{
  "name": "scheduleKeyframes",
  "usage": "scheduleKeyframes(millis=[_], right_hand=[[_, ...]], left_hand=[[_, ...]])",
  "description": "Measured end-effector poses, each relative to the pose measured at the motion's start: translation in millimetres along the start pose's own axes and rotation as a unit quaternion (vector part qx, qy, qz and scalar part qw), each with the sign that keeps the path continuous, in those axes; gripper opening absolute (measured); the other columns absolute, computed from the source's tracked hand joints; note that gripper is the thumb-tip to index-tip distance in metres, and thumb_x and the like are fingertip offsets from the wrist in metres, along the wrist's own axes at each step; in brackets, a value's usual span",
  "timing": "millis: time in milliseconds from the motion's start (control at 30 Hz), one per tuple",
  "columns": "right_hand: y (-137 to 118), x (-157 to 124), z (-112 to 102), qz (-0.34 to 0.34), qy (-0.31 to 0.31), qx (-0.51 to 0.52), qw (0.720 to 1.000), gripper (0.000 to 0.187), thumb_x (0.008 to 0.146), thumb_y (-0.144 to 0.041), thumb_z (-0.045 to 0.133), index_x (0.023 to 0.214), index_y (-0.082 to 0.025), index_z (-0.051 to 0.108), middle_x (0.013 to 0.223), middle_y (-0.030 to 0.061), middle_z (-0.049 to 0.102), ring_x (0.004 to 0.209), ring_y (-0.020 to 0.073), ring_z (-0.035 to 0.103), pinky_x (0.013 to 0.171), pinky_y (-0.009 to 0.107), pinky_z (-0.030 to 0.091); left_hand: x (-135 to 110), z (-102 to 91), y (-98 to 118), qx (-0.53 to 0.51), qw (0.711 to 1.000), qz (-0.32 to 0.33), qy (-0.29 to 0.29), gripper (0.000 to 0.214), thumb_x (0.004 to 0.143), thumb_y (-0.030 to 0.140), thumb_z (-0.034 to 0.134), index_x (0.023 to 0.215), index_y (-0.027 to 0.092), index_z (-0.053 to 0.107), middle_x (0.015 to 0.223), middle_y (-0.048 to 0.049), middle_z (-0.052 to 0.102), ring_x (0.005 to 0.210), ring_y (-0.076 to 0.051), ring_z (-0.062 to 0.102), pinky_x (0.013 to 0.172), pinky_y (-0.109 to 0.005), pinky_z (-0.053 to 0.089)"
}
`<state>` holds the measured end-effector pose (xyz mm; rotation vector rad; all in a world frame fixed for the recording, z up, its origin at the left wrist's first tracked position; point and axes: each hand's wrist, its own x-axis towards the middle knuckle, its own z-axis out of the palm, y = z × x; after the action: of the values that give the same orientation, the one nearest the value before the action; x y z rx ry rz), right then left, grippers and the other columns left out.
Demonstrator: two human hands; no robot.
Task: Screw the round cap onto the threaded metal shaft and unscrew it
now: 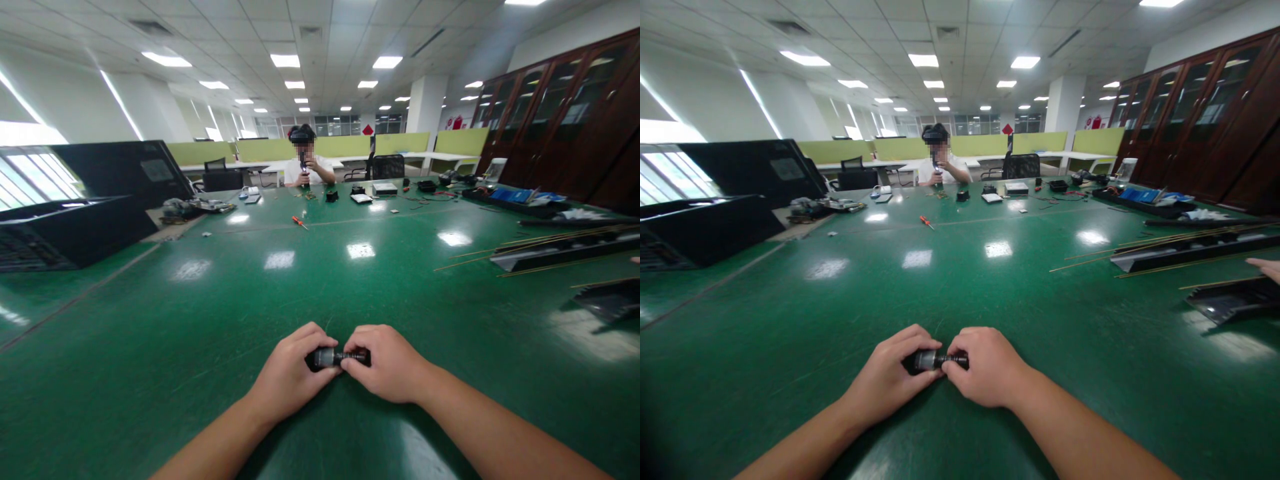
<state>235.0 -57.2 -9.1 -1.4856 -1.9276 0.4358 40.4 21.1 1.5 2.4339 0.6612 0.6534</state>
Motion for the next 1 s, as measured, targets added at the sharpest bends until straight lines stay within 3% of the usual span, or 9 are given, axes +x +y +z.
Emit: scheduleKeyframes(millis=[1000], right_hand=[[-0.3, 0.0, -2.1, 0.011, 0.046, 0.01, 0.999, 0.007, 0.082, -0.026, 0.065, 0.083, -0.019, 0.069, 0.078, 0.0011, 0.065, 0.072, 0.0147, 0.058, 0.066, 0.026, 0.039]], left_hand=[[1.1, -5.1, -4.8, 0.022, 0.998, 0.001, 0.051, 0.025, 0.075, 0.016, 0.076, 0.098, 0.022, 0.068, 0.091, -0.0014, 0.062, 0.084, -0.015, 0.061, 0.075, -0.026, 0.048]])
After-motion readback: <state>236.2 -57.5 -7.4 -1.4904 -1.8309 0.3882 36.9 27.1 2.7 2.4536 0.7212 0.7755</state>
